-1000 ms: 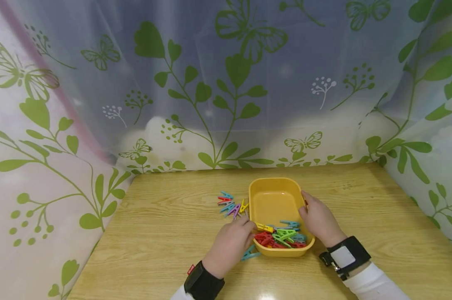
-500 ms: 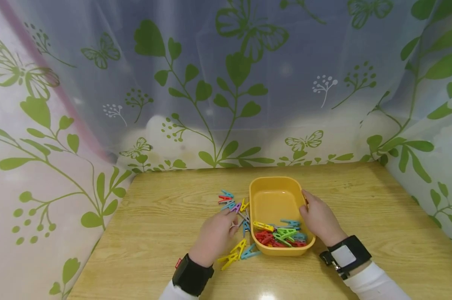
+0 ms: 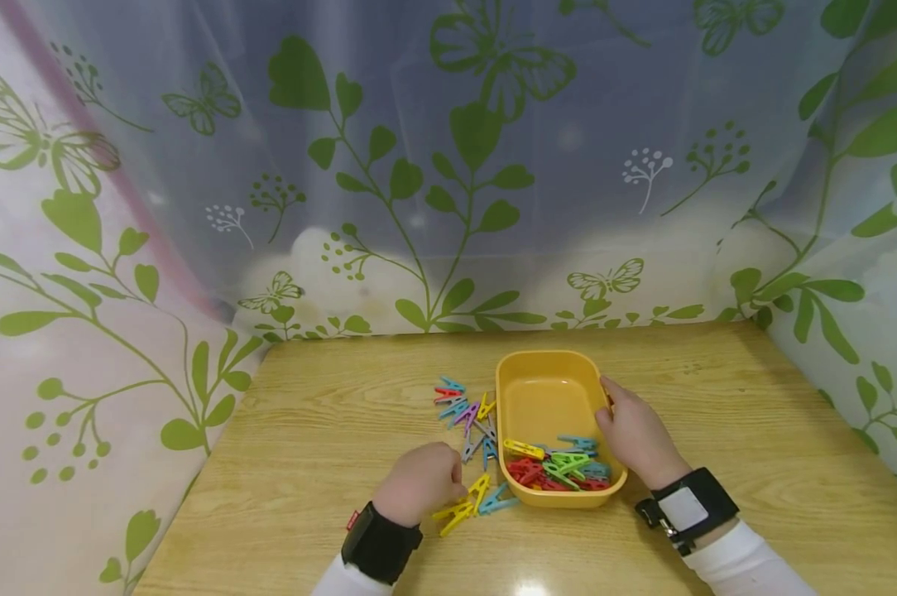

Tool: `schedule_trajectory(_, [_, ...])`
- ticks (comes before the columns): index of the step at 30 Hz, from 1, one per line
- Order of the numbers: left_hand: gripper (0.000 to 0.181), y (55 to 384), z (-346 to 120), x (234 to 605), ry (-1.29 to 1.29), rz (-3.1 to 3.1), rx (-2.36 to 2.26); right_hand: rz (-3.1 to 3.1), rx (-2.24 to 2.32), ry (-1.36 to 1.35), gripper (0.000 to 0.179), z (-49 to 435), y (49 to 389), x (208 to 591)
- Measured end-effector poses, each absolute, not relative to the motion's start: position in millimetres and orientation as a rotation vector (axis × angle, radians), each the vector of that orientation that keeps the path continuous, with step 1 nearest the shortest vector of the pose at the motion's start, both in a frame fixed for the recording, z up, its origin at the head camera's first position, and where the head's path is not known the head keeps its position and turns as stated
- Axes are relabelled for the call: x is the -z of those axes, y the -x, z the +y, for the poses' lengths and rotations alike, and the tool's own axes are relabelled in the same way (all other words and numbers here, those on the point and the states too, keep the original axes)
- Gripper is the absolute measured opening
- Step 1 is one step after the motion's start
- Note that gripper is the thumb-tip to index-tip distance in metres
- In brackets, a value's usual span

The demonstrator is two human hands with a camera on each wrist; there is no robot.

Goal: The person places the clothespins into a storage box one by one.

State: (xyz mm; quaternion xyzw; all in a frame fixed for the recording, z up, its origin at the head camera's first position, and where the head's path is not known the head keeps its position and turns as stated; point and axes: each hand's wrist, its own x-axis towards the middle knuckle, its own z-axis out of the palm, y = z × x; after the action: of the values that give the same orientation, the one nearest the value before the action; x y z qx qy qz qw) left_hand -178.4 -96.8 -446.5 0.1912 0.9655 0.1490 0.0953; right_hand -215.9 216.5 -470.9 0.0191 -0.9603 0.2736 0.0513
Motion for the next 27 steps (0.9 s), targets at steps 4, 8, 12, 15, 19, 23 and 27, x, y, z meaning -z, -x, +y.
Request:
schedule_trajectory(4, [0.035, 179, -97, 454, -0.587, 2.848, -0.465, -2.929, -0.836, -0.055, 0.057, 216, 216, 471])
schedule_trajectory(8, [0.037, 179, -97, 459, -0.617, 2.854, -0.474, -2.939, -0.845, -0.046, 0.057, 216, 216, 472])
schedule_trajectory(12, [0.037, 180, -98, 462, -0.633, 2.859, -0.465, -2.947, -0.846, -0.041, 0.057, 216, 216, 473])
schedule_trajectory(15, [0.036, 181, -98, 463, -0.649, 2.871, -0.424, -2.947, -0.847, -0.043, 0.057, 217, 217, 474])
schedule_trajectory(19, [0.036, 183, -98, 464, -0.657, 2.888, -0.4, -2.947, -0.848, -0.041, 0.057, 217, 217, 474])
schedule_trajectory(23, [0.036, 184, -98, 462, -0.698, 2.923, -0.4, -2.949, -0.849, -0.03, 0.057, 217, 216, 473])
schedule_trajectory(27, [0.032, 183, -99, 457, -0.772, 2.982, -0.385, -2.942, -0.84, -0.032, 0.057, 217, 216, 472])
